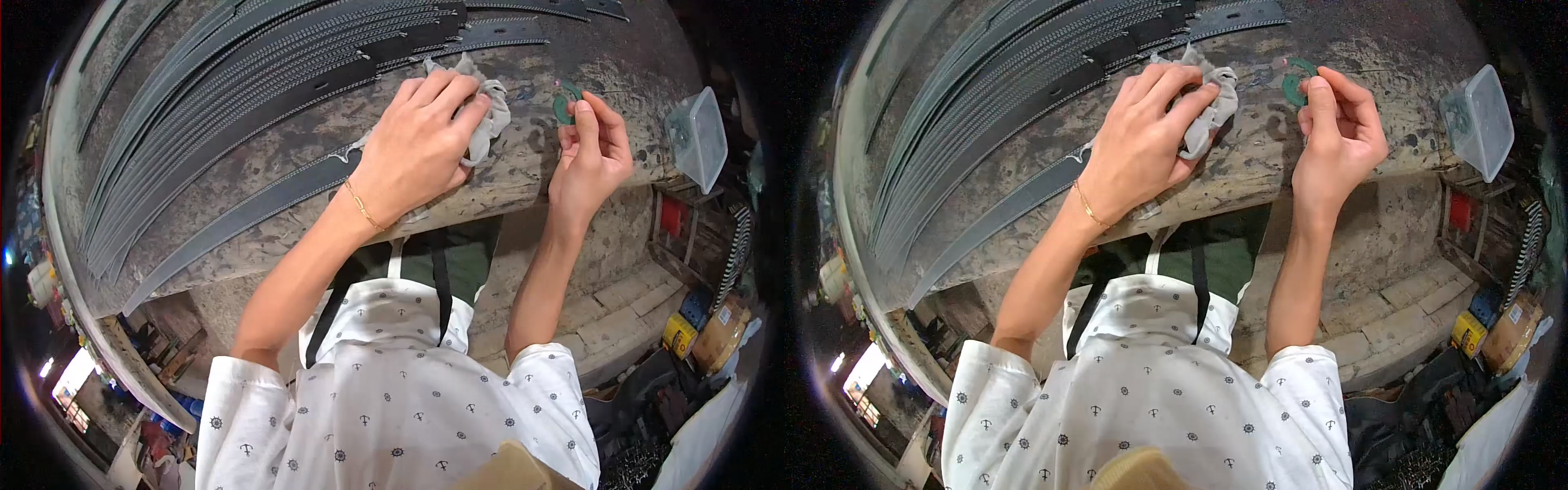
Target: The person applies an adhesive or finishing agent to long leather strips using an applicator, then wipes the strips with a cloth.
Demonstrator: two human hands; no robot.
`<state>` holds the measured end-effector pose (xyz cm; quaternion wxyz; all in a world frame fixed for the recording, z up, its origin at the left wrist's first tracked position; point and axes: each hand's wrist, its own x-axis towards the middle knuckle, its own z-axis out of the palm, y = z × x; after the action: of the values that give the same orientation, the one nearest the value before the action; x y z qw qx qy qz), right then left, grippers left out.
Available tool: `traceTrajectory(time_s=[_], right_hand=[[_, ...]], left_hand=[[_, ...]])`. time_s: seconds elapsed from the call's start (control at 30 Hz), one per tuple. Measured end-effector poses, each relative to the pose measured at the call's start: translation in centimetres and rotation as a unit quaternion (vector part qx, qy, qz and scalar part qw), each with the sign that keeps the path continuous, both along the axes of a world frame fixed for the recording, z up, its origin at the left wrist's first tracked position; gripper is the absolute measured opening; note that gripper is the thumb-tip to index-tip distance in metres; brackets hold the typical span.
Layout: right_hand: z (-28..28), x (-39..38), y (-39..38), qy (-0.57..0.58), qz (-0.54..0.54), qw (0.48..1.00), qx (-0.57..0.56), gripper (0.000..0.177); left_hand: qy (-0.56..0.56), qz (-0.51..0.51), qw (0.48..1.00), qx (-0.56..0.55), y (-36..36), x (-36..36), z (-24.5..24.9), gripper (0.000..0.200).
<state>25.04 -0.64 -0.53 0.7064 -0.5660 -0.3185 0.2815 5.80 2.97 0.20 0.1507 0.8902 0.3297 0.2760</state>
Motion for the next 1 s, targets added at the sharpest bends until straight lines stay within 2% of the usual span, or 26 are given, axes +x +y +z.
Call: traceTrajectory(time_s=[0.17, 0.27, 0.37, 0.4, 0.47, 0.5, 0.53, 0.63, 0.77, 0.83, 0.87, 0.9, 0.97, 1.0], right_hand=[[0.1, 0.1, -0.1, 0.024, 0.005, 1.000, 0.015, 0.013], [0.2, 0.2, -0.2, 0.029, 0.018, 0.999, 0.022, 0.014], [0.5, 0.1, -0.4, -0.030, -0.038, 0.997, -0.061, 0.017], [0.8, 0.2, -0.6, -0.073, -0.047, 0.993, -0.082, 0.018], [0.4, 0.5, -0.7, -0.007, -0.053, 0.994, -0.093, 0.019], [-0.4, 1.5, -0.7, -0.025, -0.052, 0.993, -0.098, 0.021], [-1.7, 2.1, -0.6, 0.002, -0.045, 0.997, -0.066, 0.024], [-2.6, 2.5, 0.1, -0.014, -0.050, 0.996, -0.066, 0.026], [-2.1, 1.7, 0.0, -0.003, -0.019, 0.999, -0.042, 0.026], [-1.7, 1.1, 0.3, 0.017, -0.031, 0.999, -0.025, 0.026], [-1.6, 1.0, 0.4, 0.019, -0.030, 0.999, -0.020, 0.026], [-1.5, 1.1, 0.4, 0.028, -0.030, 0.999, -0.025, 0.027], [-1.5, 1.1, 0.4, 0.037, -0.028, 0.999, -0.027, 0.027], [-1.8, 1.1, 0.4, 0.039, -0.022, 0.999, -0.015, 0.028]], left_hand=[[-0.041, 0.019, 0.998, -0.040, 0.3, 0.0, -0.6, 0.047], [0.023, 0.022, 0.999, -0.013, 0.2, 0.6, 0.6, 0.051], [0.038, 0.006, 0.999, 0.000, -0.2, 0.7, 0.3, 0.051], [0.039, 0.002, 0.999, 0.013, -0.5, 0.7, -0.1, 0.048], [0.041, -0.005, 0.995, 0.094, -0.9, 0.8, -0.2, 0.034], [0.083, -0.022, 0.993, 0.082, -1.0, 0.8, 0.5, 0.024], [0.076, -0.013, 0.992, 0.100, -0.9, 0.7, -0.3, 0.019], [0.016, -0.010, 0.990, 0.142, 0.0, 1.0, -2.0, 0.025], [0.006, 0.009, 0.995, 0.096, 0.1, 0.6, -1.2, 0.028], [-0.144, 0.068, 0.986, 0.040, 0.4, 0.7, -0.9, 0.026], [-0.153, 0.071, 0.986, -0.014, 0.3, 0.5, -0.8, 0.027], [-0.154, 0.070, 0.986, -0.010, 0.3, 0.5, -1.1, 0.027], [-0.088, 0.052, 0.992, 0.075, -0.3, 0.4, -1.8, 0.038], [-0.002, 0.012, 0.999, 0.033, -0.2, 0.5, -2.6, 0.045]])
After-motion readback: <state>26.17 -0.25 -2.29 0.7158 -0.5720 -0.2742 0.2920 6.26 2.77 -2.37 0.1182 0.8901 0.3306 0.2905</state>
